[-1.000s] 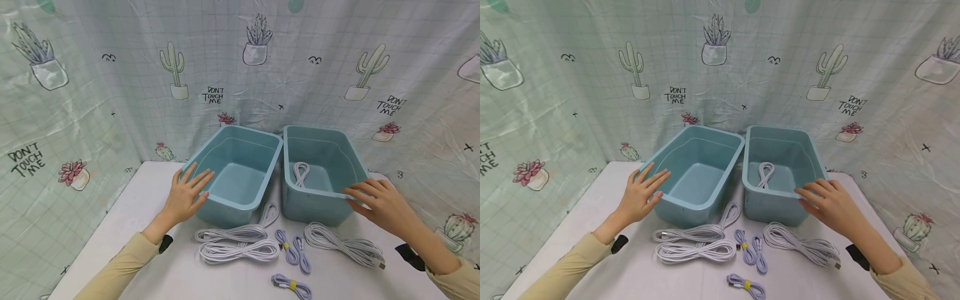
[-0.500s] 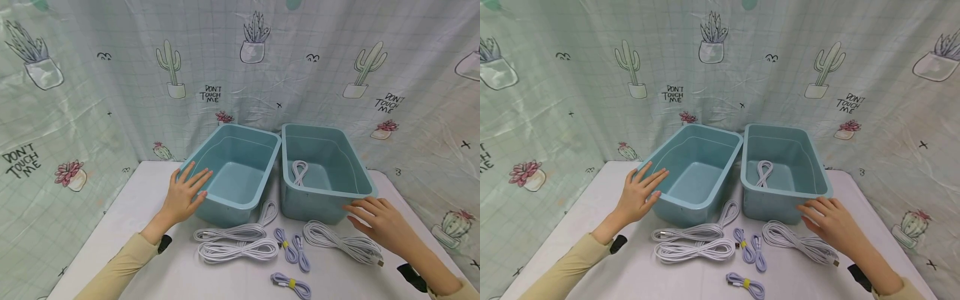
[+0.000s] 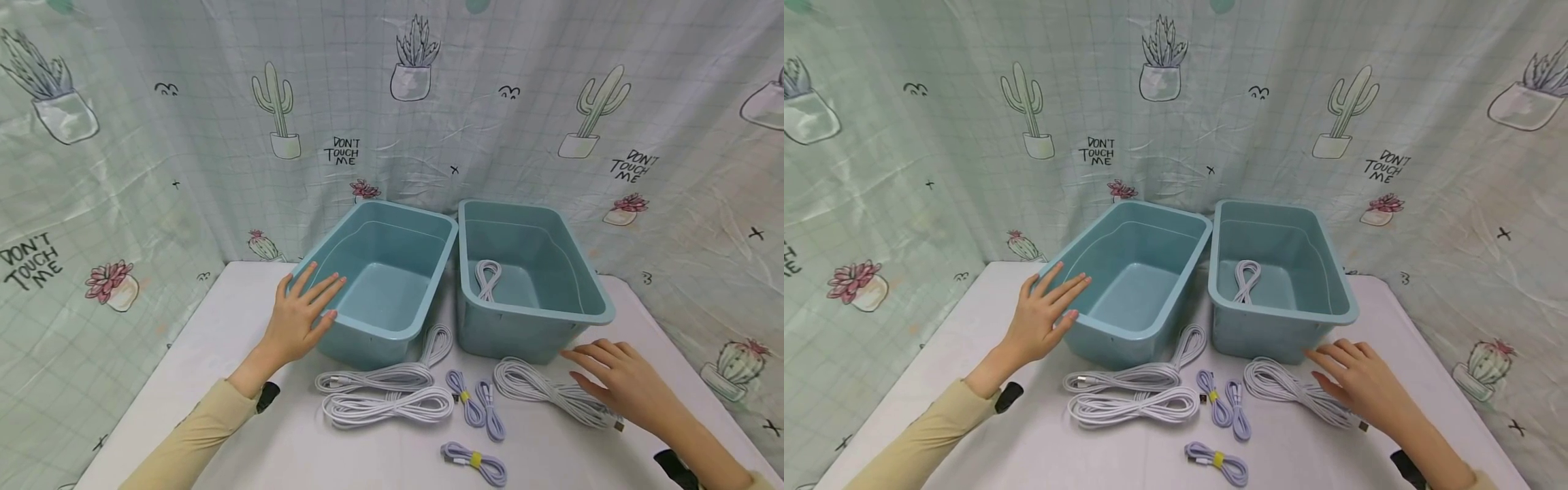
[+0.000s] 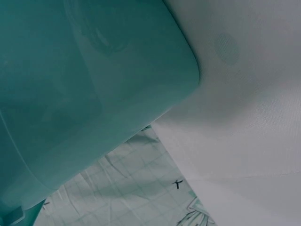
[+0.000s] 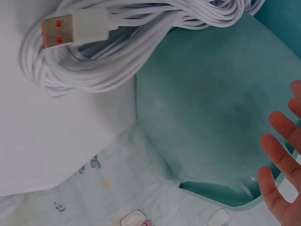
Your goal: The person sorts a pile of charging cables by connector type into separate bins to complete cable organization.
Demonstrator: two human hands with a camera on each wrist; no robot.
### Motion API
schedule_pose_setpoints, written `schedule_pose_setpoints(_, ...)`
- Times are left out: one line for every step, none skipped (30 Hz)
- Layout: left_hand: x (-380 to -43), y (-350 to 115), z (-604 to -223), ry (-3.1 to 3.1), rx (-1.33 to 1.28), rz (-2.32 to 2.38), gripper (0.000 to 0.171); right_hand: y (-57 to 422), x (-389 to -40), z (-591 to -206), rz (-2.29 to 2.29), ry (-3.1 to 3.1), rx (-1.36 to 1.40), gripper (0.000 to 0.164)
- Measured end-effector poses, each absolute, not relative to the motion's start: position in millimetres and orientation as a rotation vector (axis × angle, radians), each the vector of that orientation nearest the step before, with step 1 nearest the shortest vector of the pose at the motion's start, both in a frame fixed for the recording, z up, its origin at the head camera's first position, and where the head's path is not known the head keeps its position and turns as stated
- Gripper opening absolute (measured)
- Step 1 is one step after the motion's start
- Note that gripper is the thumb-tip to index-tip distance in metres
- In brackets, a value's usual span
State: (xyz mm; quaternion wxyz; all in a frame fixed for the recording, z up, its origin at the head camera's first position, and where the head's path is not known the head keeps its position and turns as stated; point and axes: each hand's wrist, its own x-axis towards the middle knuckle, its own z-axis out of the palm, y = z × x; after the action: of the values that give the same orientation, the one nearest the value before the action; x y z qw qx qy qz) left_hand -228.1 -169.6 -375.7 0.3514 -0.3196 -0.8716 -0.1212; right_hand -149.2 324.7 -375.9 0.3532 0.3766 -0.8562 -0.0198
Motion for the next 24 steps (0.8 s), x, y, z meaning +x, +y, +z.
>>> schedule_pose_setpoints(-228.0, -169.6, -375.5, -2.258, -0.827, -0.314, 0.058, 325.8, -148.7, -377.4, -0.057, -2.22, 0.967, 0.055)
schedule_pose_setpoints(-228.0, -169.6, -375.2, -2.259, -0.828, -0.314, 0.058, 326.7, -148.1, -378.9, -0.062, -2.224, 0.96, 0.056)
schedule_pose_setpoints(-228.0, -169.6, -375.2, -2.261, -0.828, -0.313, 0.057, 327.7, -147.6, -380.3, -0.064, -2.23, 0.956, 0.056)
schedule_pose_setpoints(-228.0, -169.6, -375.2, -2.264, -0.828, -0.315, 0.057, 328.8, -147.1, -381.7, -0.063, -2.236, 0.953, 0.056)
schedule_pose_setpoints(-228.2, -169.7, -375.3, -2.264, -0.828, -0.317, 0.057, 329.8, -146.5, -383.2, -0.062, -2.244, 0.949, 0.056)
schedule_pose_setpoints(-228.1, -169.7, -375.2, -2.265, -0.828, -0.317, 0.057, 330.8, -145.9, -384.9, -0.06, -2.251, 0.945, 0.057)
schedule_pose_setpoints(-228.2, -169.6, -375.1, -2.266, -0.828, -0.317, 0.057, 331.7, -145.4, -386.6, -0.059, -2.258, 0.942, 0.057)
schedule_pose_setpoints(-228.5, -169.6, -375.4, -2.266, -0.828, -0.316, 0.057, 332.7, -144.7, -388.4, -0.057, -2.265, 0.94, 0.058)
schedule_pose_setpoints(-228.6, -169.5, -375.7, -2.268, -0.827, -0.315, 0.057, 333.9, -143.9, -390.3, -0.055, -2.273, 0.94, 0.058)
schedule_pose_setpoints(-228.6, -169.5, -375.7, -2.268, -0.828, -0.317, 0.057, 335.0, -143.1, -392.5, -0.055, -2.279, 0.94, 0.058)
schedule_pose_setpoints(-228.6, -169.6, -375.8, -2.269, -0.828, -0.316, 0.057, 336.0, -142.4, -394.7, -0.055, -2.286, 0.94, 0.058)
schedule_pose_setpoints(-228.5, -169.4, -375.7, -2.27, -0.829, -0.317, 0.057, 337.1, -141.7, -397.1, -0.052, -2.29, 0.943, 0.058)
schedule_pose_setpoints(-228.7, -169.4, -376.0, -2.27, -0.83, -0.317, 0.057, 338.2, -141.1, -399.4, -0.049, -2.297, 0.945, 0.058)
schedule_pose_setpoints(-228.7, -169.3, -375.8, -2.271, -0.831, -0.318, 0.057, 339.3, -140.5, -401.9, -0.051, -2.304, 0.945, 0.058)
schedule_pose_setpoints(-228.5, -169.2, -375.6, -2.271, -0.833, -0.321, 0.057, 340.3, -140.2, -404.4, -0.05, -2.309, 0.948, 0.058)
schedule_pose_setpoints(-228.7, -169.3, -375.6, -2.27, -0.834, -0.322, 0.057, 341.1, -140.0, -407.0, -0.05, -2.313, 0.948, 0.058)
schedule_pose_setpoints(-229.0, -169.3, -375.7, -2.269, -0.835, -0.321, 0.056, 341.9, -139.9, -409.6, -0.05, -2.315, 0.95, 0.058)
schedule_pose_setpoints(-228.8, -169.2, -375.6, -2.269, -0.834, -0.321, 0.056, 342.6, -139.9, -412.3, -0.051, -2.317, 0.953, 0.058)
schedule_pose_setpoints(-228.9, -169.3, -375.5, -2.27, -0.833, -0.319, 0.056, 343.2, -139.9, -415.1, -0.054, -2.319, 0.954, 0.058)
schedule_pose_setpoints(-228.8, -169.3, -375.4, -2.271, -0.832, -0.318, 0.056, 343.8, -139.9, -417.8, -0.059, -2.319, 0.958, 0.058)
schedule_pose_setpoints(-228.6, -169.3, -375.3, -2.27, -0.832, -0.318, 0.056, 344.4, -139.9, -420.4, -0.061, -2.321, 0.962, 0.057)
schedule_pose_setpoints(-228.6, -169.4, -375.2, -2.27, -0.832, -0.317, 0.056, 344.9, -139.8, -422.9, -0.064, -2.325, 0.964, 0.057)
schedule_pose_setpoints(-228.4, -169.5, -375.1, -2.271, -0.831, -0.318, 0.056, 345.5, -139.7, -425.3, -0.064, -2.33, 0.968, 0.058)
schedule_pose_setpoints(-228.3, -169.6, -375.0, -2.27, -0.83, -0.316, 0.055, 346.0, -139.6, -427.6, -0.067, -2.337, 0.969, 0.058)
